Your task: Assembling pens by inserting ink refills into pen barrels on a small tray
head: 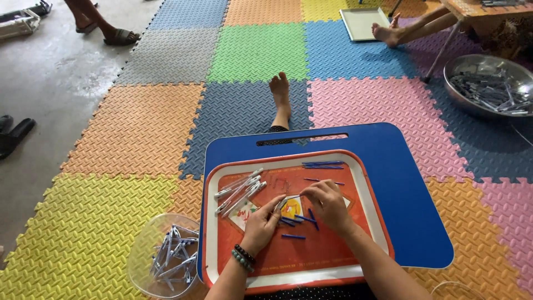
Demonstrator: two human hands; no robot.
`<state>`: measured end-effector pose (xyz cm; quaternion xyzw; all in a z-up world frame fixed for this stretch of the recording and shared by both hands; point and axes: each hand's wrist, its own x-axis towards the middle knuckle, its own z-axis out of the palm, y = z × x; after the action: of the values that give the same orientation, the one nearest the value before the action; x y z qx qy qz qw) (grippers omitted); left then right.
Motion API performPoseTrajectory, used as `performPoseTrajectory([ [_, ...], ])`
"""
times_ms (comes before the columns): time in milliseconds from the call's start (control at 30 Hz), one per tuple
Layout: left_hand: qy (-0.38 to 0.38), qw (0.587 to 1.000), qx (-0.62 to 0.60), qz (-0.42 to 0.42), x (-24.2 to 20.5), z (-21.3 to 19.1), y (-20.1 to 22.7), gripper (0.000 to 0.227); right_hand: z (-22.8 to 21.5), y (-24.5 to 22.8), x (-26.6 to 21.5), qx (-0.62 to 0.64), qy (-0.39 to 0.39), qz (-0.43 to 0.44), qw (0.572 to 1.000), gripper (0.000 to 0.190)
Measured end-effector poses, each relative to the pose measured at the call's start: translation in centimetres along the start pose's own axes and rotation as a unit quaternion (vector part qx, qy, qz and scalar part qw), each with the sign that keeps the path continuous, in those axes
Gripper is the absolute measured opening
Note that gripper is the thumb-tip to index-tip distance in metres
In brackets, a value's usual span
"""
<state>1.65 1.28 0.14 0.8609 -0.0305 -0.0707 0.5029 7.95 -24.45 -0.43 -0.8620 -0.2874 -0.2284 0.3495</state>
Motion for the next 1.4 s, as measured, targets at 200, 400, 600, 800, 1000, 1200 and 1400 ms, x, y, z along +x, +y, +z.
performPoseTrajectory([
  [200, -0.001, 1.000, 0.012, 0.000, 0.2, -0.1, -0.1, 0.049, 0.4, 0.9, -0.1, -0.018, 0.000, 0.019, 1.000, 0.013],
  [400, -0.003, 1.000, -0.005, 0.000, 0.3, -0.1, -0.2, 0.051, 1.1, 0.8, -0.3, -0.015, -0.002, 0.025, 1.000, 0.013],
  [600, -0.002, 1.000, -0.011, 0.009, 0.2, -0.2, 0.2, 0.051, 1.2, 2.2, -0.4, -0.040, -0.013, 0.008, 0.999, 0.014],
  [800, -0.004, 1.000, 0.024, 0.012, -0.2, -0.1, 0.0, 0.048, 1.0, 0.7, -0.5, -0.024, -0.002, -0.005, 1.000, 0.007],
  [1000, 0.001, 0.999, 0.034, 0.033, 0.2, 0.3, -0.7, 0.050, 0.4, 1.5, -0.5, -0.042, 0.015, 0.030, 0.999, 0.013],
  [1200, 0.001, 0.998, 0.040, 0.039, 0.1, 0.2, -0.7, 0.050, 1.0, 1.0, -0.5, -0.037, -0.001, 0.009, 0.999, 0.009],
  [1400, -0.005, 0.998, 0.052, 0.036, -0.1, 0.2, -0.4, 0.050, 0.6, 1.7, -0.8, -0.038, 0.004, 0.015, 0.999, 0.012],
])
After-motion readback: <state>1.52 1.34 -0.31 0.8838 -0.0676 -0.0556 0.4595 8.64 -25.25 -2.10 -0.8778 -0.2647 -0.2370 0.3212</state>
